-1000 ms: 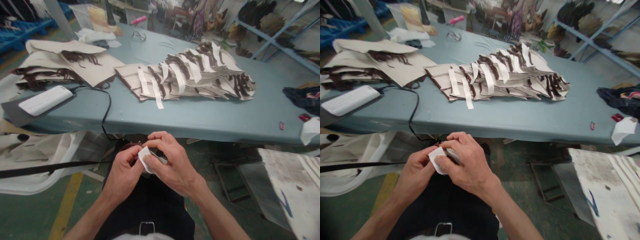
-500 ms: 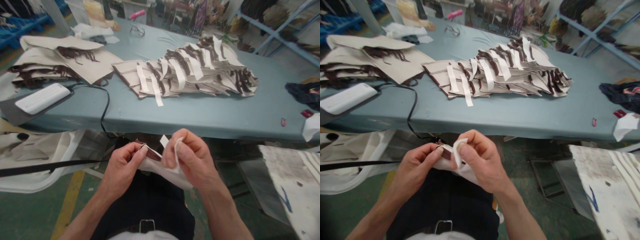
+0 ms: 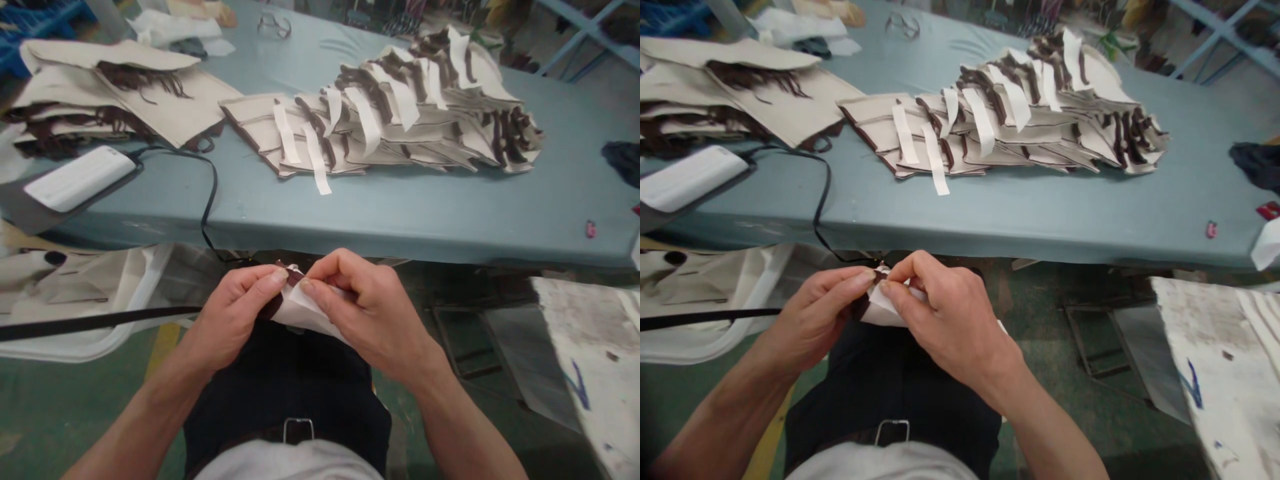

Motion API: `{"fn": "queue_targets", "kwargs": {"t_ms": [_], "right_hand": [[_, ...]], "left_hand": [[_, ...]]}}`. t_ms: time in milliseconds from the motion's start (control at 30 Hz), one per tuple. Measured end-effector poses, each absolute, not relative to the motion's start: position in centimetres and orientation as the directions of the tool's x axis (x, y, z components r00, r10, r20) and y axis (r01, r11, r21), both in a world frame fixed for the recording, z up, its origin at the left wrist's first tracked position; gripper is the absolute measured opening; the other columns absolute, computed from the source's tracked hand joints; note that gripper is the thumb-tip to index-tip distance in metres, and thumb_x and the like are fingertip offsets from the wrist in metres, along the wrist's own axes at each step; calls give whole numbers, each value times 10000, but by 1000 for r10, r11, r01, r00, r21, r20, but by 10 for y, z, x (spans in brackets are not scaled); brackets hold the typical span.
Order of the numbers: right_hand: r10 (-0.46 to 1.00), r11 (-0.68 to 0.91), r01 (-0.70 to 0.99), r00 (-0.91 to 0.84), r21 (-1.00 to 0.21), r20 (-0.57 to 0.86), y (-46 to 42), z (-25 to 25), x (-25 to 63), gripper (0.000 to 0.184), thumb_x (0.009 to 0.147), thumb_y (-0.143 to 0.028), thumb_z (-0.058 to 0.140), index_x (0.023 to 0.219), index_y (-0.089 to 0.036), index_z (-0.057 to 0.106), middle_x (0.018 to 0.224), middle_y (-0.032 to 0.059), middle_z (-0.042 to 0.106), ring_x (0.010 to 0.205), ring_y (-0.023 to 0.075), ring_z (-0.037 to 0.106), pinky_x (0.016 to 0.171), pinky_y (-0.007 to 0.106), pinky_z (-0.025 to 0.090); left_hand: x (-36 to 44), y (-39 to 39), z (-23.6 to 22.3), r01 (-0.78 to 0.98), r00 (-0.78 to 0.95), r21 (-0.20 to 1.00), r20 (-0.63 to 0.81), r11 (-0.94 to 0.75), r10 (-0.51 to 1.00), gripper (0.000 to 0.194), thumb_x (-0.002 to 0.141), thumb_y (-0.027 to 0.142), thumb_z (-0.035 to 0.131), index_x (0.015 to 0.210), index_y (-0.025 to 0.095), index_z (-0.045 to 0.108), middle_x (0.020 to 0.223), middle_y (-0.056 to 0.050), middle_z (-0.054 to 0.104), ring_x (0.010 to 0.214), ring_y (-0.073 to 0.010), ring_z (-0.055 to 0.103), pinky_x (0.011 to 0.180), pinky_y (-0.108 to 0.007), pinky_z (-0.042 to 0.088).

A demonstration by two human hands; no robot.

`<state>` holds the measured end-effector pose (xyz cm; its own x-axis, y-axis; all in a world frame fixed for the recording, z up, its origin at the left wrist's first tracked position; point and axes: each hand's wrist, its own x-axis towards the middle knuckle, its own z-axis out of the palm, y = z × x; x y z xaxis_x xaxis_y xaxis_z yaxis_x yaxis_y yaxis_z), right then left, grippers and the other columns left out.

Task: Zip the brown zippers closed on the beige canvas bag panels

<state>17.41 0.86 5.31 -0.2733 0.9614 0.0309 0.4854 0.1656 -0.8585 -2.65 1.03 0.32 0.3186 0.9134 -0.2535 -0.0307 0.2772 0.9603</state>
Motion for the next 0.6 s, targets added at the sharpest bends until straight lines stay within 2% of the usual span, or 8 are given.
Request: {"fn": "queue_targets", "kwargs": {"t_ms": [100,200,600], "right_hand": [[957,132,500,-289,-856,-22,16,51,172,94,961,-247,679,874,-214,667,731,-42,704,612,108,571,584,245,377],[951,110,497,-305,-861,-54,22,50,173,111,958,-248,680,856,-207,663,728,-40,694,641,110,582,608,248,383],[950,104,483,-306,-869,-56,23,39,167,115,949,-255,671,850,-200,653,733,-44,674,644,104,570,621,254,393]], "left_hand": [[-23,11,2,-94,322,940,-282,327,904,415,972,497,656,720,168,660,676,15,528,635,-134,427,575,-249,358],[-23,13,3,-86,315,938,-295,337,902,439,959,496,655,668,170,610,637,25,467,603,-122,366,544,-251,311],[-27,12,0,-59,284,943,-298,327,911,433,939,488,658,646,174,609,616,20,463,574,-118,372,519,-250,313]]}}
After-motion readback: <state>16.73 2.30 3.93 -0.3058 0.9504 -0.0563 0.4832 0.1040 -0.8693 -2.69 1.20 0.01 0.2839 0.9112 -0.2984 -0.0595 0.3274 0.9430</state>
